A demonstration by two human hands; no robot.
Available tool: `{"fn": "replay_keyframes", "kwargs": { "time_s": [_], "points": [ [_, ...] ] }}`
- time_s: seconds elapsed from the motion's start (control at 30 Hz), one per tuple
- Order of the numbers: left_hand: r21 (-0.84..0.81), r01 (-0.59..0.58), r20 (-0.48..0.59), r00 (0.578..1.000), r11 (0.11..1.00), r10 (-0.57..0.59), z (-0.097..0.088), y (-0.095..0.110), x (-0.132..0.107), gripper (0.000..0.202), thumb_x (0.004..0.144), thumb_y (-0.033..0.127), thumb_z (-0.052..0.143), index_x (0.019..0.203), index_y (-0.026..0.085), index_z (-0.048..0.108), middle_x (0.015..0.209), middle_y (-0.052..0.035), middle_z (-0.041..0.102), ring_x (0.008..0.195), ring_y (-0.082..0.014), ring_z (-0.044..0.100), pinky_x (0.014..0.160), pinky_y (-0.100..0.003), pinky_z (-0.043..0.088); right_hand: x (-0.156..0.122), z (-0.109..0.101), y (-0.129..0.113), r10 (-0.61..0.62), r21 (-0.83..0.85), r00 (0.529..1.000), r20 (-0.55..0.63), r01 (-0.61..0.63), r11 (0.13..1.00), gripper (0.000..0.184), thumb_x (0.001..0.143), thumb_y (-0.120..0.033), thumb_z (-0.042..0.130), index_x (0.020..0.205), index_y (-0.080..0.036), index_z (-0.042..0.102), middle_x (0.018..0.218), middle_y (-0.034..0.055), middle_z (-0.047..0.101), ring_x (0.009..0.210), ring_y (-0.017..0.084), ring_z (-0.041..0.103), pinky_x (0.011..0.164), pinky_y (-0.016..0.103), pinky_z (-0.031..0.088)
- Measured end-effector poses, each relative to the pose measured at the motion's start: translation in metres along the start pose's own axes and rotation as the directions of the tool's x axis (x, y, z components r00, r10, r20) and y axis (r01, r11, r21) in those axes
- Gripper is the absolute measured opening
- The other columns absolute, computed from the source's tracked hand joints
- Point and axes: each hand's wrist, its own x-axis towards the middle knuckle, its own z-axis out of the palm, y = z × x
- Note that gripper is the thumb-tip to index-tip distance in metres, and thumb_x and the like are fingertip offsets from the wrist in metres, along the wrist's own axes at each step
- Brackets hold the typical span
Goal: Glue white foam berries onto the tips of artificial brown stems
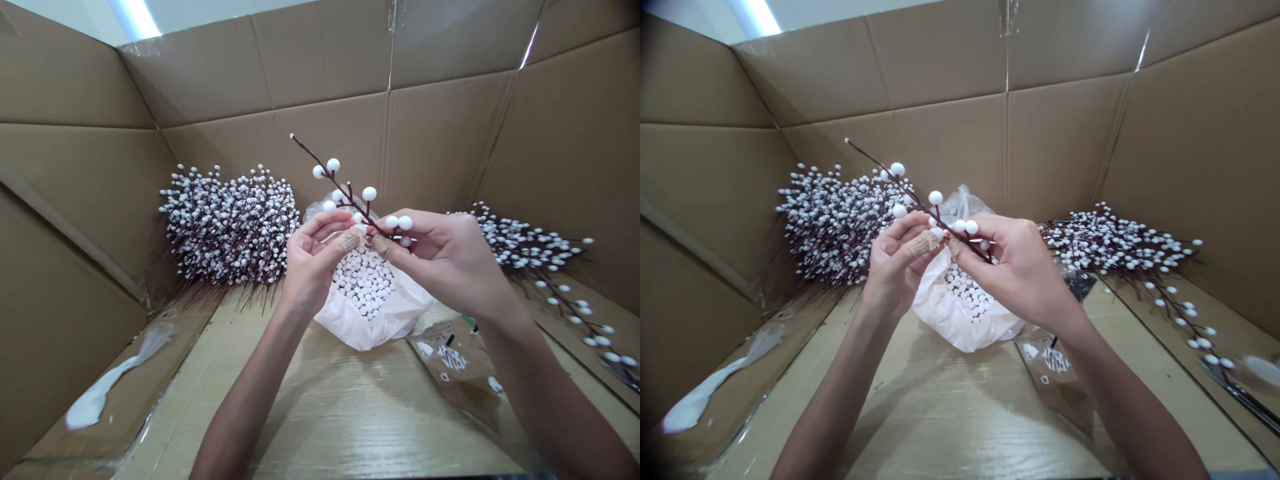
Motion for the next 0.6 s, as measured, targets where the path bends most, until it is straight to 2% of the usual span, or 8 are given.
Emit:
{"fn": "replay_keyframes", "kwargs": {
  "time_s": [0.27, 0.6],
  "points": [
    [-0.023, 0.017, -0.002, 1.0, 1.0, -0.017, 0.0009, -0.0028, -0.0004, 0.025, 0.058, 0.016, 0.081, 0.079, 0.019, 0.068, 0.076, 0.0013, 0.071, 0.072, -0.0112, 0.068, 0.072, -0.02, 0.055, -0.0004, -0.0018, -0.0026, -0.026, -0.093, 1.0, 0.012, 0.027, 0.995, 0.016, 0.08, -0.031, 0.067, 0.07, -0.019, 0.067, 0.066, 0.0019, 0.059, 0.066, 0.015, 0.054, 0.058, 0.027, 0.044],
    [-0.005, -0.002, -0.004, 1.0, 1.0, 0.002, 0.0005, -0.0056, -0.0003, 0.025, 0.059, 0.018, 0.082, 0.08, 0.02, 0.068, 0.079, 0.0008, 0.071, 0.075, -0.012, 0.068, 0.073, -0.021, 0.055, 0.0, -0.0012, -0.0022, -0.019, -0.086, 1.0, 0.003, 0.02, 0.996, 0.018, 0.079, -0.029, 0.068, 0.065, -0.019, 0.064, 0.065, 0.0008, 0.059, 0.065, 0.014, 0.053, 0.058, 0.026, 0.042]
  ]
}}
